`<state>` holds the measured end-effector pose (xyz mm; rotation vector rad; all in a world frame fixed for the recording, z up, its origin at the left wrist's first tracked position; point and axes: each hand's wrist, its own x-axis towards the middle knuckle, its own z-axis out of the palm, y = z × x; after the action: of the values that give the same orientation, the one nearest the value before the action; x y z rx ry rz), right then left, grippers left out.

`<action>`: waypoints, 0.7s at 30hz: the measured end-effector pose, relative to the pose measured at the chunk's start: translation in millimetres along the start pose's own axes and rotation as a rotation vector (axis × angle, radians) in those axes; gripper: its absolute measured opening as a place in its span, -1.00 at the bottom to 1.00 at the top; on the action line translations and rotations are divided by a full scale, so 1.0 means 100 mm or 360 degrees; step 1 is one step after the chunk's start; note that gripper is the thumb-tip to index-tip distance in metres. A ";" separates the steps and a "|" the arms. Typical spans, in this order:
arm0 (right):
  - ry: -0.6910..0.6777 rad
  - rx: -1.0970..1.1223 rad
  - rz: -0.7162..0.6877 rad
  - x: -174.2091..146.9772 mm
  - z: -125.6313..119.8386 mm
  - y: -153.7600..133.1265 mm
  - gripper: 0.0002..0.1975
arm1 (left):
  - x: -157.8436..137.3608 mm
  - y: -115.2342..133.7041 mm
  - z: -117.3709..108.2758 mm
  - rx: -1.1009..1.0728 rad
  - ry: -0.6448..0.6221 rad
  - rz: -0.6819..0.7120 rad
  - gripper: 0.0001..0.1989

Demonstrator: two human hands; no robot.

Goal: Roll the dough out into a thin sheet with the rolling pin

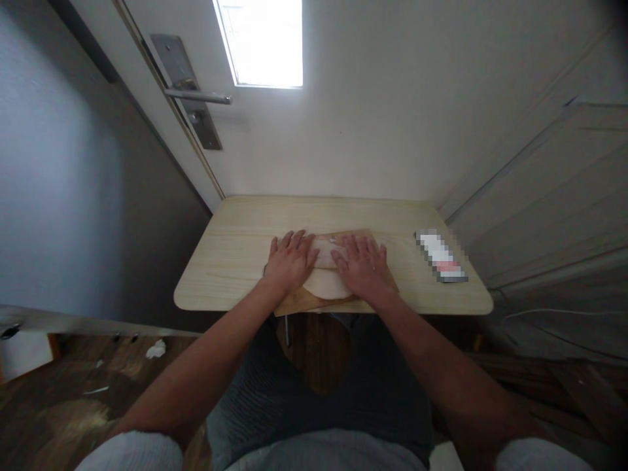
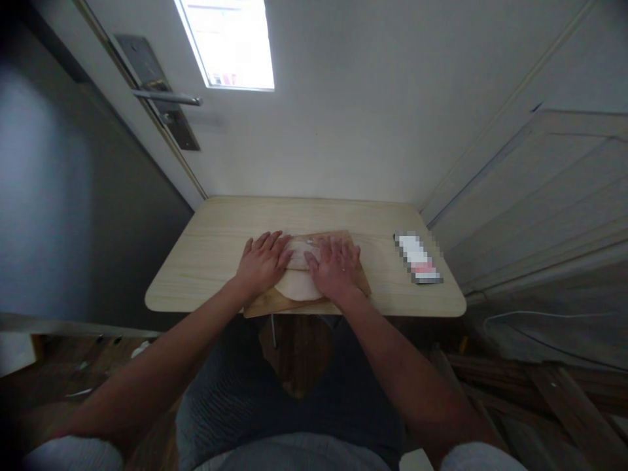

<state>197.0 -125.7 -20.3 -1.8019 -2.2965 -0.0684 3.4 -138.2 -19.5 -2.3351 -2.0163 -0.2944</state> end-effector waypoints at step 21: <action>-0.0145 0.0121 0.0234 0.92 0.19 0.21 -0.34 | 0.97 -0.17 0.11 -0.0082 -0.0124 -0.0033 -0.49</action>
<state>193.9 -30.1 -22.2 -1.9652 -2.1853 0.1256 0.7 -39.4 -15.2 -2.3933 -2.0938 -0.2635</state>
